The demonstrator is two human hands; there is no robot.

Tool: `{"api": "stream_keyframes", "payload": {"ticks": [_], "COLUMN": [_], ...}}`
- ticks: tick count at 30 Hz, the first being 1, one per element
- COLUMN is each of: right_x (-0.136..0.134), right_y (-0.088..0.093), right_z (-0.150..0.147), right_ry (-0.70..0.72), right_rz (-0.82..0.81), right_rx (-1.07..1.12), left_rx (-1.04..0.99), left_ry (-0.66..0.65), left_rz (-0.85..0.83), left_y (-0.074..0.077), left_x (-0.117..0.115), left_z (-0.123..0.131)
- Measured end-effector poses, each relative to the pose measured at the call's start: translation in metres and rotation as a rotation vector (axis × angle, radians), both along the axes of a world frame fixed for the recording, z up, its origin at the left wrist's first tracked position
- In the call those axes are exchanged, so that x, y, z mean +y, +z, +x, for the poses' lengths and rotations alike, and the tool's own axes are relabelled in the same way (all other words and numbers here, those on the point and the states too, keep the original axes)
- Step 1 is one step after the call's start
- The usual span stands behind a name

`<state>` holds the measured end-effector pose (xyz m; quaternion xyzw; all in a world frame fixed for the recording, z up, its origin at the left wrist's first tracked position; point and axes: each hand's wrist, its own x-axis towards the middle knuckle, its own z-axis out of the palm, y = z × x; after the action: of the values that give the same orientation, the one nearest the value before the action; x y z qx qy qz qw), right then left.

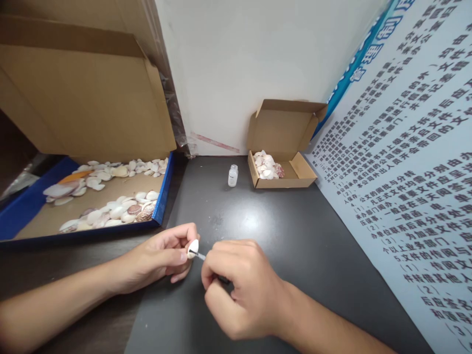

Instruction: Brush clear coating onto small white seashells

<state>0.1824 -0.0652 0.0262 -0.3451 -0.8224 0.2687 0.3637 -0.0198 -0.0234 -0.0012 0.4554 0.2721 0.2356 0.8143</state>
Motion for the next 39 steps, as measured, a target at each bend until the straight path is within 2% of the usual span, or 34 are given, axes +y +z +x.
{"api": "stream_keyframes", "payload": {"ticks": [5, 9, 13, 18, 21, 26, 39], "right_x": [0.0003, -0.0004, -0.0013, -0.0003, 0.0006, -0.0004, 0.0003], "right_y": [-0.0004, 0.0002, 0.0005, 0.0008, 0.0012, 0.0016, 0.0003], "right_z": [-0.0004, -0.0006, -0.0009, -0.0016, -0.0012, -0.0006, -0.0019], "right_ry": [-0.076, -0.004, -0.087, -0.01, -0.083, -0.014, -0.078], "right_rz": [-0.027, 0.02, -0.008, 0.009, -0.03, 0.012, 0.026], "right_rx": [-0.029, -0.006, -0.04, -0.034, -0.054, -0.033, -0.055], "left_rx": [-0.007, 0.003, 0.006, -0.007, -0.007, -0.001, 0.028], "left_ry": [0.009, 0.011, 0.004, 0.006, -0.006, 0.009, 0.005], "left_rz": [-0.003, -0.003, -0.002, -0.002, 0.001, -0.005, 0.006], "left_y": [0.0013, 0.0025, 0.0034, 0.0013, 0.0007, 0.0021, 0.0034], "left_x": [-0.0005, -0.0009, -0.0007, 0.0007, 0.001, -0.0003, -0.001], "left_z": [0.0002, 0.0002, 0.0, -0.0003, -0.0002, 0.0004, -0.0007]}}
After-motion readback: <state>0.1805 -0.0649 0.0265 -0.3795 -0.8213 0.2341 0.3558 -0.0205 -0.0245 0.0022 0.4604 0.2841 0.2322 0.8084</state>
